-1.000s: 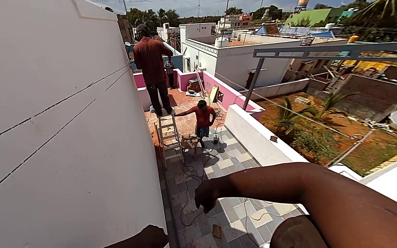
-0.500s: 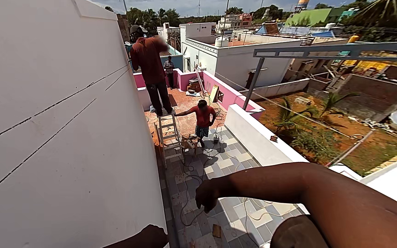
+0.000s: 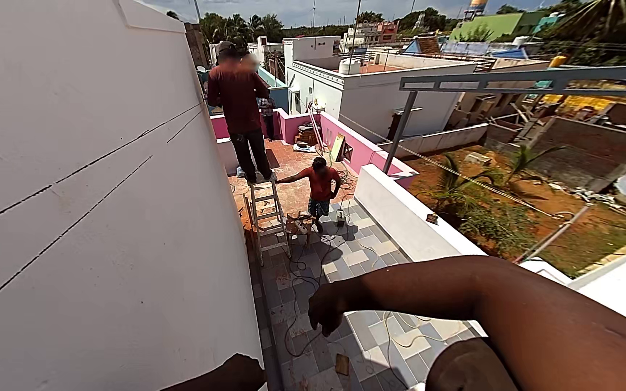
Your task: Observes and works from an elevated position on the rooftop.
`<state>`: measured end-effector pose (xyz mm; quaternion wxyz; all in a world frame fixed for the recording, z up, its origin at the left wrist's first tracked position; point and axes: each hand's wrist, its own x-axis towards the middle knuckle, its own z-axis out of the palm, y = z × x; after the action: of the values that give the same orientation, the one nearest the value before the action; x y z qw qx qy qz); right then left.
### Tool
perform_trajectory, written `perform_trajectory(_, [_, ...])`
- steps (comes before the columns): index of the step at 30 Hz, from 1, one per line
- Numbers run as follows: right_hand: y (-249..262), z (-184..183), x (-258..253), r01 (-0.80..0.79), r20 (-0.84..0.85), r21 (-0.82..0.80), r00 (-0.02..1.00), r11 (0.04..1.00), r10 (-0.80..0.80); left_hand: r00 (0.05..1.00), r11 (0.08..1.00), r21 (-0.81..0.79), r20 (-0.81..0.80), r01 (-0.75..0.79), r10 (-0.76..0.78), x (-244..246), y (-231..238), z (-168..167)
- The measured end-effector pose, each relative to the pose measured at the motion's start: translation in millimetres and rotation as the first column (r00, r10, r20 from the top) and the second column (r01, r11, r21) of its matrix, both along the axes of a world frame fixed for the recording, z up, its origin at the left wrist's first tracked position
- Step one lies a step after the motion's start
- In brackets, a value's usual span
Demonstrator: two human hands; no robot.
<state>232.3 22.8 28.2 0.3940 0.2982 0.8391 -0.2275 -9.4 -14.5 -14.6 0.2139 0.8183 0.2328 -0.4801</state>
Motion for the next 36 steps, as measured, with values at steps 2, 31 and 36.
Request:
perform_trajectory(2, [-0.2, 0.0, -0.3, -0.001, 0.006, -0.001, 1.000, 1.000, 0.001, 1.000, 1.000, 0.002, 0.001, -0.001, 0.001, -0.5, 0.1, -1.0])
perform_trajectory(31, [0.6, 2.8, -0.6, -0.006, -0.013, 0.005, 1.000, 1.000, 0.006, 1.000, 1.000, 0.005, -0.006, -0.001, 0.001, -1.5, 0.9, -5.4])
perform_trajectory(36, [1.1, 1.5, -0.3, -0.016, -0.005, 0.010, 1.000, 1.000, 0.016, 1.000, 1.000, 0.006, -0.008, 0.007, -0.007, -0.3, 0.8, -2.2])
